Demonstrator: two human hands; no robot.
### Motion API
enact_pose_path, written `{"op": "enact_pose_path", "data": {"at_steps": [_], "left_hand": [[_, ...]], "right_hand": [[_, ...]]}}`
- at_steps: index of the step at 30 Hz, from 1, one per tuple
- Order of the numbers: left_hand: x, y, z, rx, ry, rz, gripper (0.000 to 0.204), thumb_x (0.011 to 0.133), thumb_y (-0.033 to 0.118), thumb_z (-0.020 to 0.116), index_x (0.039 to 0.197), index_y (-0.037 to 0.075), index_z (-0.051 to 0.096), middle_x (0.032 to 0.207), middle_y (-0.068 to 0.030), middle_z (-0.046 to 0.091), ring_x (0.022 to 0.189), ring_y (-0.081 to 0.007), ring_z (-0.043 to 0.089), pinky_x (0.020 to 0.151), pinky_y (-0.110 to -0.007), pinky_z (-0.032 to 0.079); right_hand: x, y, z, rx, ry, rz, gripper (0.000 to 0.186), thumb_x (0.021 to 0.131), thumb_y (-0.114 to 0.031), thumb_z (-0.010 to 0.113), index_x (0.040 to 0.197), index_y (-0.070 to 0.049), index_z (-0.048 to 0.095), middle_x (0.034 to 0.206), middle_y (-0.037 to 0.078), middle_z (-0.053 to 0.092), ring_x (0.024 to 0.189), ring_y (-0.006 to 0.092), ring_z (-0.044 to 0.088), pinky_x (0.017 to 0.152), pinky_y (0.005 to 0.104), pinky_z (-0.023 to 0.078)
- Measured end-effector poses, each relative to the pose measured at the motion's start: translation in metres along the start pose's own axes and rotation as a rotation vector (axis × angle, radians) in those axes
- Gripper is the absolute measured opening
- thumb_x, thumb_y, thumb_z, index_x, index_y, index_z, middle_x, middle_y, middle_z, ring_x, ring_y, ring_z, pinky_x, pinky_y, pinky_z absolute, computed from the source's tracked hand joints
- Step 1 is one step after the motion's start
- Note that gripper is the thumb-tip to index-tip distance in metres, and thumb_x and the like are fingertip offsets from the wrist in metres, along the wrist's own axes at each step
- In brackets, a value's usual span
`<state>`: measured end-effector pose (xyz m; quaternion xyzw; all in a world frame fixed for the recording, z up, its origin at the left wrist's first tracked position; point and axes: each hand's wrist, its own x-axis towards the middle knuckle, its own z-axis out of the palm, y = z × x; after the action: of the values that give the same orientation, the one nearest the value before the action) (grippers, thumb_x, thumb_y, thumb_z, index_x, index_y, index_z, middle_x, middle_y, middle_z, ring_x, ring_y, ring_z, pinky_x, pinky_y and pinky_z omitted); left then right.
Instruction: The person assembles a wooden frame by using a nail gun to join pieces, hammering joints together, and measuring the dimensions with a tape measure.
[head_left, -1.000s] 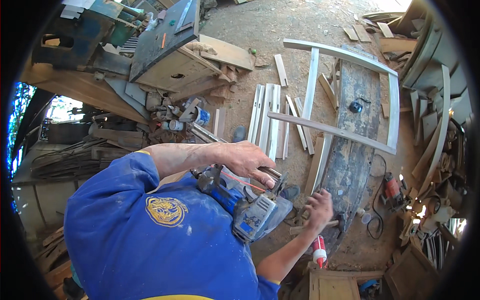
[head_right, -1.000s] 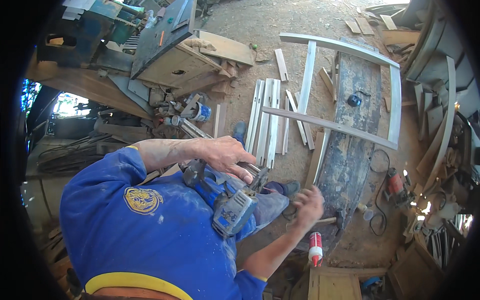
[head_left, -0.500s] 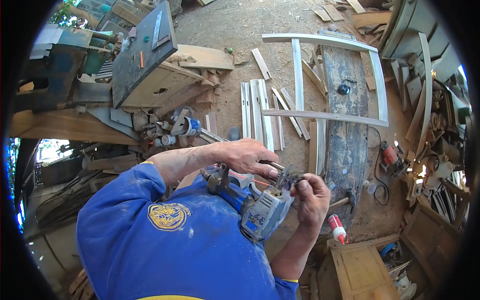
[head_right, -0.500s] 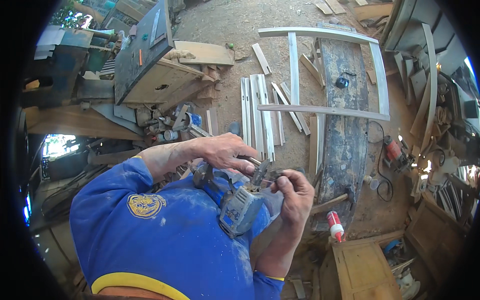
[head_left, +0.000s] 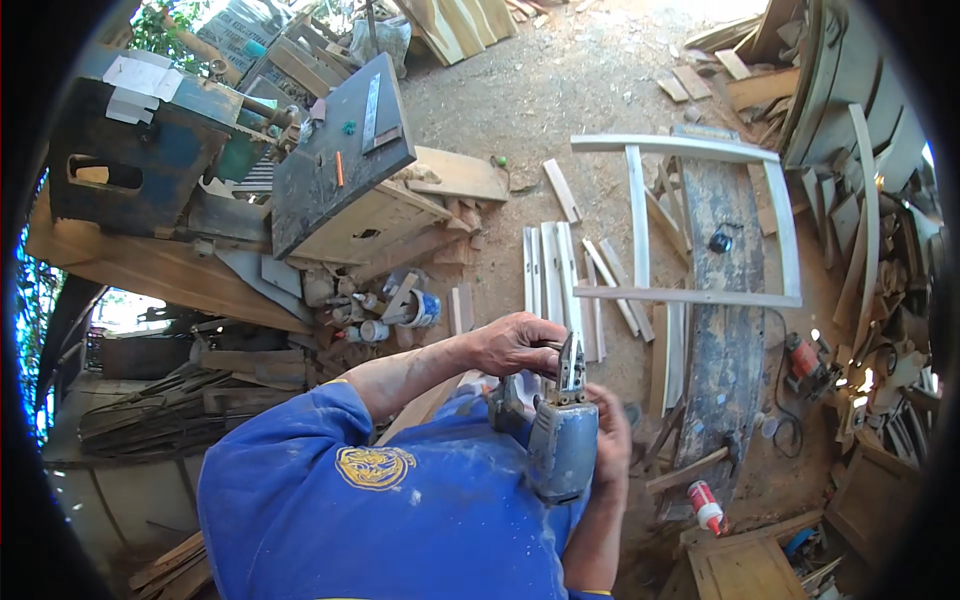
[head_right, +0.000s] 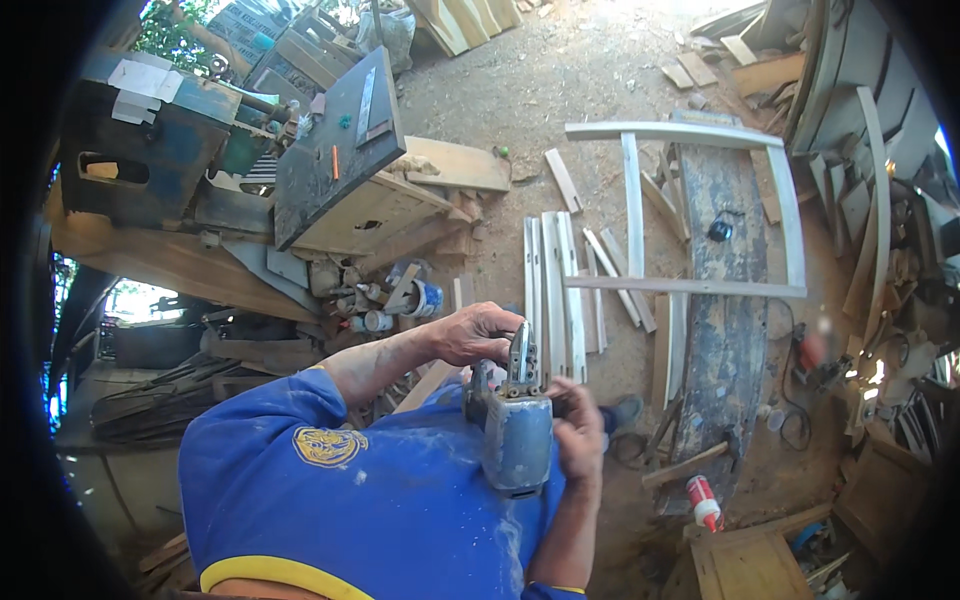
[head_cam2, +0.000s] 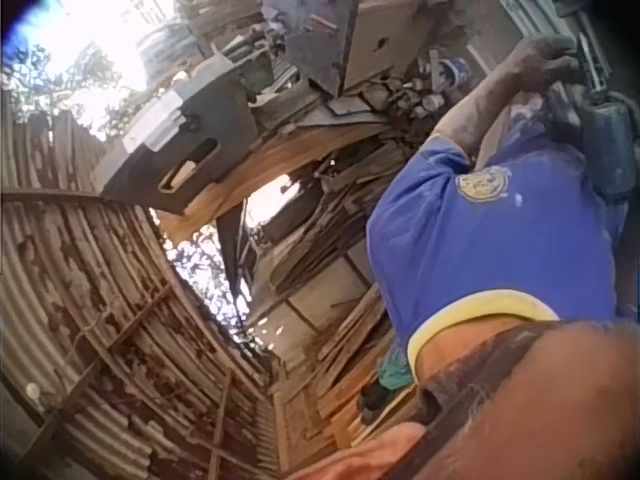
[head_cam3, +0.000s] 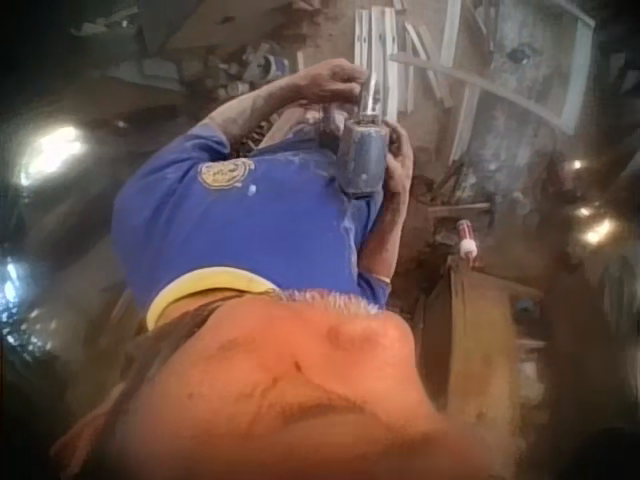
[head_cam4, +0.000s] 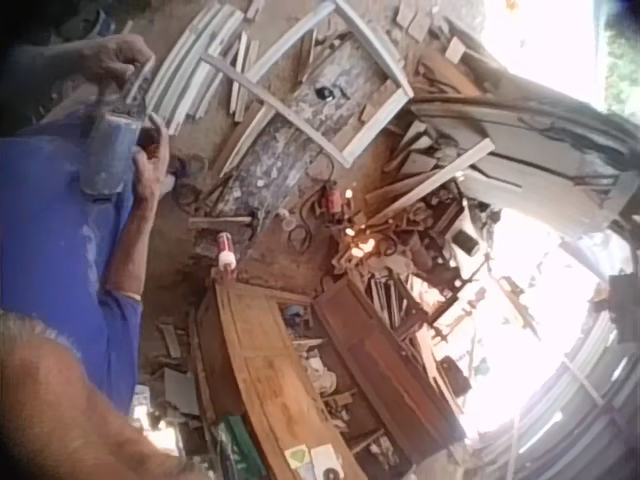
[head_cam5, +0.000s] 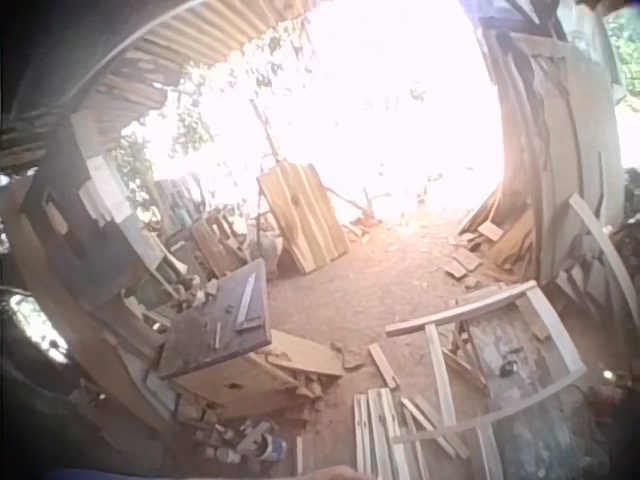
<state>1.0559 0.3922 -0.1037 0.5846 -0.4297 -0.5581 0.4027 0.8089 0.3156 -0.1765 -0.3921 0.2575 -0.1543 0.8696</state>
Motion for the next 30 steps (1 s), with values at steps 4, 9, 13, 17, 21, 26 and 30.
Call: {"op": "enact_pose_path", "data": {"at_steps": [4, 9, 13, 17, 21, 26, 30], "left_hand": [[0.018, -0.008, 0.008, -0.218, 0.082, -0.097, 0.033, 0.101, 0.037, 0.059, 0.112, 0.005, 0.063, 0.094, 0.0032, 0.062, 0.084, -0.0051, 0.053, 0.071, -0.025, 0.045], [0.028, -0.011, 0.023, -0.01, 0.122, -0.054, 0.039, 0.099, 0.044, 0.061, 0.109, 0.007, 0.058, 0.086, -0.0015, 0.06, 0.079, -0.0114, 0.056, 0.07, -0.031, 0.047], [0.033, -0.022, 0.025, 0.029, 0.079, 0.009, 0.056, 0.088, 0.05, 0.072, 0.114, 0.003, 0.058, 0.097, -0.0062, 0.063, 0.088, -0.0164, 0.059, 0.077, -0.033, 0.049], [0.039, -0.022, 0.022, -0.044, 0.008, -0.18, 0.073, 0.079, 0.05, 0.079, 0.124, -0.001, 0.053, 0.111, -0.0117, 0.063, 0.104, -0.02, 0.059, 0.091, -0.034, 0.047], [0.045, -0.016, 0.024, -0.007, -0.016, -0.215, 0.066, 0.071, 0.04, 0.082, 0.114, -0.003, 0.056, 0.109, -0.0133, 0.065, 0.104, -0.0203, 0.06, 0.091, -0.036, 0.048], [0.04, -0.005, 0.025, -0.055, -0.094, -0.164, 0.059, 0.063, 0.029, 0.087, 0.105, -0.003, 0.061, 0.096, -0.011, 0.069, 0.092, -0.0189, 0.065, 0.082, -0.036, 0.052], [0.033, -0.011, 0.021, -0.125, -0.161, -0.091, 0.065, 0.061, 0.034, 0.093, 0.106, -0.001, 0.063, 0.098, -0.0088, 0.072, 0.092, -0.0167, 0.066, 0.08, -0.034, 0.053]], "right_hand": [[-0.007, 0.019, 0.018, -0.16, 0.031, -0.086, 0.068, 0.073, -0.017, 0.08, 0.134, -0.004, 0.053, 0.107, 0.007, 0.061, 0.1, 0.0206, 0.06, 0.095, 0.0403, 0.049], [0.006, 0.031, 0.024, 0.401, 0.108, -0.106, 0.063, 0.073, -0.018, 0.085, 0.128, -0.006, 0.055, 0.103, 0.004, 0.057, 0.1, 0.0186, 0.056, 0.094, 0.0422, 0.049], [-0.003, 0.021, 0.026, 0.296, 0.004, -0.076, 0.048, 0.078, -0.013, 0.08, 0.119, -0.009, 0.057, 0.1, 0.002, 0.055, 0.095, 0.018, 0.056, 0.09, 0.0406, 0.05], [-0.004, 0.02, 0.03, 0.274, 0.1, -0.067, 0.047, 0.08, -0.013, 0.077, 0.12, -0.009, 0.053, 0.097, 0.002, 0.055, 0.095, 0.0174, 0.056, 0.09, 0.0388, 0.049], [-0.008, 0.017, 0.025, 0.332, 0.15, 0.009, 0.045, 0.082, -0.014, 0.075, 0.12, -0.007, 0.053, 0.097, 0.004, 0.054, 0.096, 0.0184, 0.056, 0.092, 0.0386, 0.048], [-0.019, 0.021, 0.022, 0.174, 0.144, 0.008, 0.049, 0.084, -0.018, 0.075, 0.124, -0.005, 0.052, 0.102, 0.006, 0.057, 0.1, 0.0189, 0.057, 0.095, 0.0373, 0.046], [-0.027, 0.032, 0.013, -0.283, 0.178, -0.14, 0.046, 0.081, -0.022, 0.079, 0.118, -0.005, 0.059, 0.105, 0.005, 0.062, 0.095, 0.0208, 0.061, 0.083, 0.0356, 0.05]]}}
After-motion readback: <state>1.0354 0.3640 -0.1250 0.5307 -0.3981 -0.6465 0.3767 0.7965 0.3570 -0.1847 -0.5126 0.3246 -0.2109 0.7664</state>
